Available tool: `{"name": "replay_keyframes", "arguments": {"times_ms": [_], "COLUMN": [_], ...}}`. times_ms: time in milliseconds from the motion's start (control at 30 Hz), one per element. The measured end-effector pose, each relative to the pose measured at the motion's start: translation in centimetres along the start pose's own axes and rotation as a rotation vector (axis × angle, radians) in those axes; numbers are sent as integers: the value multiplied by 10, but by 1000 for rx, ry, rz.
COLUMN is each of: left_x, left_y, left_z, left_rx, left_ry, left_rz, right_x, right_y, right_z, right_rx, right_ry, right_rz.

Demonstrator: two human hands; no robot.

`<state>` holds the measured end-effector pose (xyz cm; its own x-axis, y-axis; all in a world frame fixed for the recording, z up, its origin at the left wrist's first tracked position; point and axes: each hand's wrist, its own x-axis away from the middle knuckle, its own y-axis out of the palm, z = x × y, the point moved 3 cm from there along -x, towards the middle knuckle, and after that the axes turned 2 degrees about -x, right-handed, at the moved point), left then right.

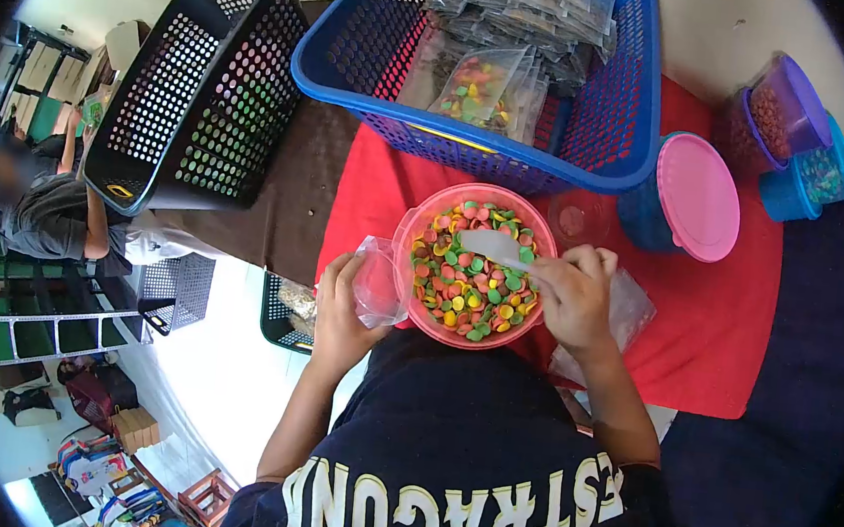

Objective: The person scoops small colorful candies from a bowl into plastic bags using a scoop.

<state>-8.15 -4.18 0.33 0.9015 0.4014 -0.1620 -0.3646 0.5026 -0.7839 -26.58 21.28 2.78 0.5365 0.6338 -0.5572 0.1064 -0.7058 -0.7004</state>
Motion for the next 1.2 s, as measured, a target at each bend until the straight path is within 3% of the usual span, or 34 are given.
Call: {"name": "replay_keyframes", "arguments": {"times_ms": [167, 233, 467, 633, 1200], "left_x": [0, 1, 4, 5, 3], "left_y": [2, 0, 1, 2, 1], "left_z": [4, 0, -9, -7, -4], "left_rx": [1, -21, -86, -132, -97], "left_ry": [10, 4, -43, -94, -109], "left_rz": [-13, 1, 33, 23, -43], "right_x": [3, 3, 8, 5, 18], "right_y": [31, 35, 52, 56, 41], "right_z": [-15, -16, -22, -15, -1], "right_rx": [54, -77, -129, -132, -369], "right_ry": [-76, 114, 190, 374, 537], "right_rz": [-44, 1, -11, -143, -57]}}
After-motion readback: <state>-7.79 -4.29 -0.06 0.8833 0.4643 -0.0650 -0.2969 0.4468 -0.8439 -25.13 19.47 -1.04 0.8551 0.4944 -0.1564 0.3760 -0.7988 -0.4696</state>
